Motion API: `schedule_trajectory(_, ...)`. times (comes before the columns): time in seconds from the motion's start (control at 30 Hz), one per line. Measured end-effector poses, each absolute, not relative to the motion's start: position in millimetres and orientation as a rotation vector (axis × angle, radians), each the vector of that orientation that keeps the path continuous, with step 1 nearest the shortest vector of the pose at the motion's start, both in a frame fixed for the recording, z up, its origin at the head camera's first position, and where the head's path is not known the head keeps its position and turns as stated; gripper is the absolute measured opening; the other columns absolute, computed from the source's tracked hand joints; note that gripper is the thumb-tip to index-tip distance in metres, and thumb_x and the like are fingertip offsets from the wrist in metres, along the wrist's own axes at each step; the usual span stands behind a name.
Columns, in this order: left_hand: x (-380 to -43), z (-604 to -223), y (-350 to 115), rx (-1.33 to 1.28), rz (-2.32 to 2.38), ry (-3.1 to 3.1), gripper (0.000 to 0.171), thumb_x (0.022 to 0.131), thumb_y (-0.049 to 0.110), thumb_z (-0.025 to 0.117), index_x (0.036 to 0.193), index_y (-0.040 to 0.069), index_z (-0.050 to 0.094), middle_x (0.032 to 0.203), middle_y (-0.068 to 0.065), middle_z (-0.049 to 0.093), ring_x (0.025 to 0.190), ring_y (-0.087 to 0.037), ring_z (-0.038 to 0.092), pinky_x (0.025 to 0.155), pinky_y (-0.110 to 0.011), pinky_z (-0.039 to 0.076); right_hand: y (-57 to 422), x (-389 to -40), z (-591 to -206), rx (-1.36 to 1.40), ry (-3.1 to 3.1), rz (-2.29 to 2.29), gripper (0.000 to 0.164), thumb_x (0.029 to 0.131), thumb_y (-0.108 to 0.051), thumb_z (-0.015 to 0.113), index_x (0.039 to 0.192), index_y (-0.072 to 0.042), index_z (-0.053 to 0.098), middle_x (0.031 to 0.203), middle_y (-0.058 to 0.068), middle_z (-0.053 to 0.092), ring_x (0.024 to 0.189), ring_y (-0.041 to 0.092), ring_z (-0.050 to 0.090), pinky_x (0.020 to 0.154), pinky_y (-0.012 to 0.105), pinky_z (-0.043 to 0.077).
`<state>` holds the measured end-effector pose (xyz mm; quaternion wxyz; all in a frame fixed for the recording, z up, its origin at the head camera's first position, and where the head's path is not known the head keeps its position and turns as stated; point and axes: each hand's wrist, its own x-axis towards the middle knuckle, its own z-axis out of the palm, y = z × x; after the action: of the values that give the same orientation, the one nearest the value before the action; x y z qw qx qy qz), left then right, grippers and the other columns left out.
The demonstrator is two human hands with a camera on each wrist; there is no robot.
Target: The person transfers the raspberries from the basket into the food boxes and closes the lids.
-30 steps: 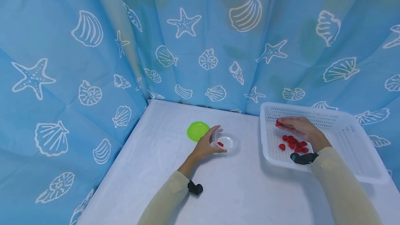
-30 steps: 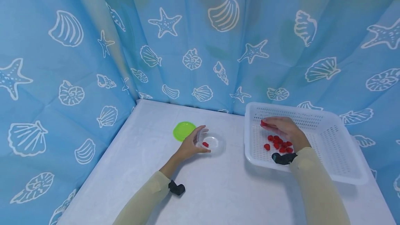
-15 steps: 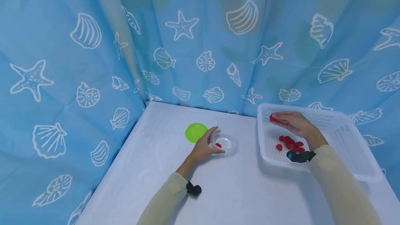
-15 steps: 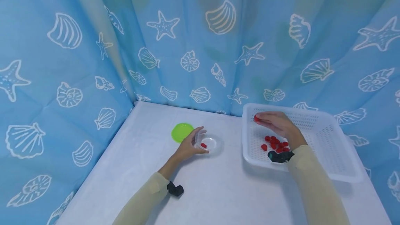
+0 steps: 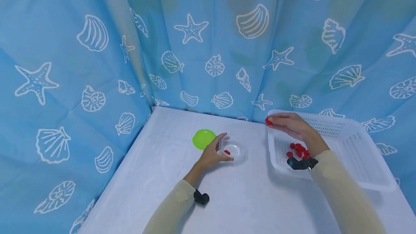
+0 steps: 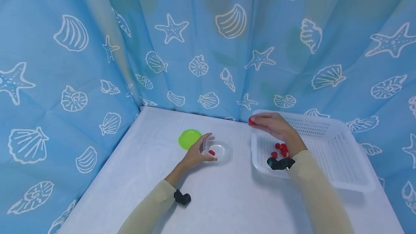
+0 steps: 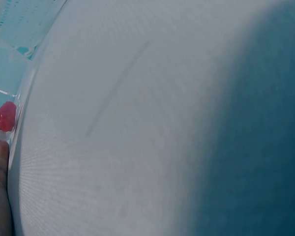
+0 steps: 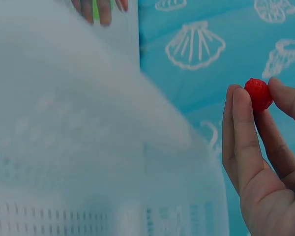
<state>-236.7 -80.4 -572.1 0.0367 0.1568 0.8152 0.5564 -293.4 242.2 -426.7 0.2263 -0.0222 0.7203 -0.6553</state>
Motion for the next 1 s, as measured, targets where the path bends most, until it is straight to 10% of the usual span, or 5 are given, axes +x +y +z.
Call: schedule_trajectory(1.0,-236.3,-573.7,-81.0,0.461,1.711,2.501,0.094,0.072,0.030,0.088,0.150,0.028,0.036,0.142,0.015,0.047,0.134,-0.014,0.042,0.105,-0.037,0.041,129.0,-293.7,-460.6,-0.192,2.094,-1.461,0.036,0.088,-0.019,0.074,0.118,0.000,0.068,0.113,0.015,0.067,0.100,0.026,0.068,0.097,0.046,0.048)
